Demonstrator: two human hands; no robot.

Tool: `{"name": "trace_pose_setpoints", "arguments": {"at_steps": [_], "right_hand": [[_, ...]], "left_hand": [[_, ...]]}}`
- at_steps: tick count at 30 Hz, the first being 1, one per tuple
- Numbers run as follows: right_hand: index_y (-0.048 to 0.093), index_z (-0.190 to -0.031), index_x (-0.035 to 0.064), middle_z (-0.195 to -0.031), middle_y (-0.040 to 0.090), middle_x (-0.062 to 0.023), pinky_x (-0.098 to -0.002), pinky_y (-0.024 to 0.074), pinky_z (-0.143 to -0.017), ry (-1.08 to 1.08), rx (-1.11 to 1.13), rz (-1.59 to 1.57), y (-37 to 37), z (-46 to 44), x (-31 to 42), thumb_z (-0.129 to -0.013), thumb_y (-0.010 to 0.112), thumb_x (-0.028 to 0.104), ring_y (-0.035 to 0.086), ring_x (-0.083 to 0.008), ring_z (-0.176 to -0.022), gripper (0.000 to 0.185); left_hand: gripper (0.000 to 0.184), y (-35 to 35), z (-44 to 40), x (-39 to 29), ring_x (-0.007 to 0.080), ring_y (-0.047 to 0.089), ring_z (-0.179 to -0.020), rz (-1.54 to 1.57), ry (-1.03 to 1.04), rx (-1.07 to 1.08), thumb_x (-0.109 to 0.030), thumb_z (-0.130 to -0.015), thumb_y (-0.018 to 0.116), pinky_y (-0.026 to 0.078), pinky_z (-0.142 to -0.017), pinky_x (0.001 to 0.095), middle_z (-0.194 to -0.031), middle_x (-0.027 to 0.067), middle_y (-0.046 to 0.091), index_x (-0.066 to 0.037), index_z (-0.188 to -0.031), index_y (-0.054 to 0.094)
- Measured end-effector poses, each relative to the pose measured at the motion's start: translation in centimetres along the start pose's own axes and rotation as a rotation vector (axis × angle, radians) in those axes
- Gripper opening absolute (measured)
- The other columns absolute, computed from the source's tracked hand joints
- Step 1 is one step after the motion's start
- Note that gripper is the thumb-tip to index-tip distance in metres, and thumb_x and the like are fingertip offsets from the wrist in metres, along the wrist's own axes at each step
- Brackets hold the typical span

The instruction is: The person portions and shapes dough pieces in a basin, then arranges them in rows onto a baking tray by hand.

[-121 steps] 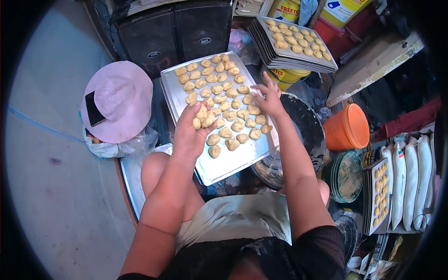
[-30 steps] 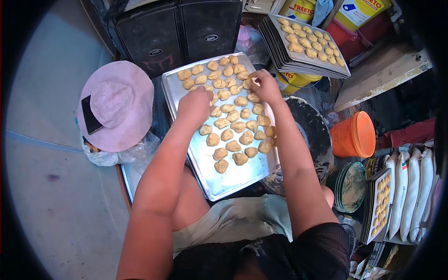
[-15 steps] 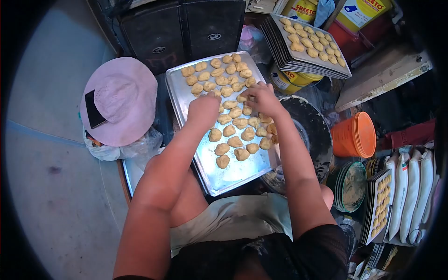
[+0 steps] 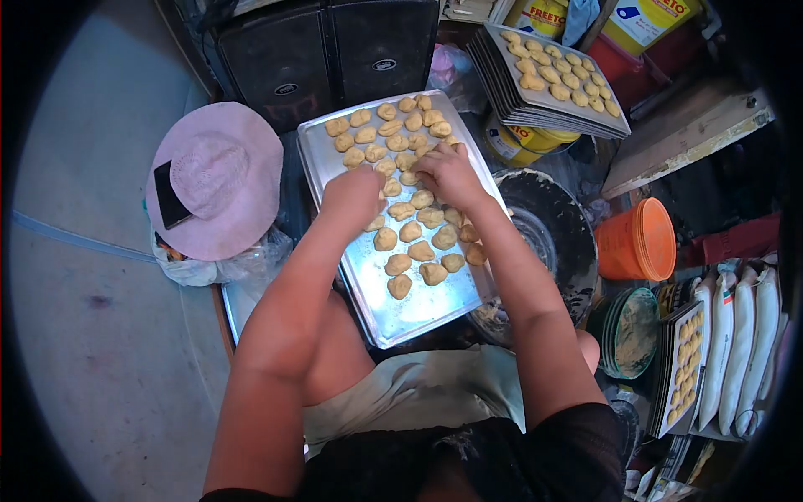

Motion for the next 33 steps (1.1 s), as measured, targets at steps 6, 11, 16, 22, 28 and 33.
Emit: {"name": "trace_pose_setpoints", "arguments": {"at_steps": [6,11,16,22,28,33], "right_hand": [[0.072,-0.089,0.0169,-0.09,0.065,0.0028,-0.0371,0.0329,-0.086,-0.032,0.203,-0.091,-0.8,2.2,0.8,-0.073,0.069,0.016,0.053,-0.0201,-0.094,0.016],[0.072,-0.091,0.016,-0.09,0.066,0.0012,-0.039,0.0325,-0.086,0.038,0.009,-0.152,-1.2,2.6,0.0,-0.073,0.07,0.018,0.054,-0.0208,-0.095,0.019],[0.071,-0.088,0.0131,-0.089,0.067,-0.0004,-0.0359,0.0334,-0.083,0.198,0.136,-0.052,-2.9,4.5,-1.6,-0.074,0.07,0.018,0.055,-0.0223,-0.09,0.015],[0.072,-0.092,0.0129,-0.089,0.066,-0.0054,-0.0363,0.0341,-0.083,0.164,-0.036,-0.077,-1.5,4.3,-2.9,-0.074,0.069,0.02,0.056,-0.0237,-0.088,0.02],[0.069,-0.097,0.006,-0.086,0.066,-0.0122,-0.0393,0.0446,-0.079,0.47,-0.014,-0.188,-2.4,7.0,-6.7,-0.075,0.069,0.018,0.062,-0.0266,-0.085,0.025],[0.067,-0.098,0.0012,-0.087,0.065,-0.0141,-0.0335,0.0509,-0.069,0.627,-0.149,-0.412,-0.3,6.8,-8.5,-0.075,0.071,0.014,0.064,-0.0261,-0.074,0.027]], "left_hand": [[0.022,3.0,2.1,0.3,0.0321,0.065,-0.091,-0.114,0.048,0.187,-0.019,-0.075,0.072,0.051,-0.077,0.0438,-0.092,0.0126,0.065,-0.008,-0.092,0.067],[0.022,3.2,1.2,0.2,0.0323,0.065,-0.089,-0.174,0.012,0.04,-0.02,-0.075,0.071,0.052,-0.075,0.044,-0.093,0.0128,0.064,-0.006,-0.091,0.066],[0.024,2.4,1.4,-2.2,0.0311,0.065,-0.087,-0.078,0.112,-0.062,-0.021,-0.074,0.072,0.053,-0.073,0.0431,-0.094,0.0119,0.063,-0.007,-0.091,0.066],[0.02,5.1,-0.4,-2.4,0.0303,0.065,-0.088,-0.204,0.097,-0.023,-0.016,-0.073,0.069,0.053,-0.073,0.0427,-0.096,0.0116,0.063,-0.008,-0.091,0.066],[0.017,2.9,-0.5,-1.4,0.0311,0.065,-0.088,-0.125,0.005,-0.116,-0.015,-0.074,0.069,0.052,-0.075,0.0432,-0.094,0.0116,0.063,-0.008,-0.089,0.066],[0.021,-0.7,0.6,-1.6,0.0323,0.064,-0.092,0.026,0.004,-0.079,-0.018,-0.076,0.07,0.051,-0.078,0.0426,-0.096,0.0115,0.064,-0.008,-0.094,0.067]]}}
Point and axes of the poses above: each hand's wrist, its own z-axis away from the middle knuckle, its own y-axis out of the palm, x = y × z, the point moved 6 cm from there along -z, towards the middle knuckle
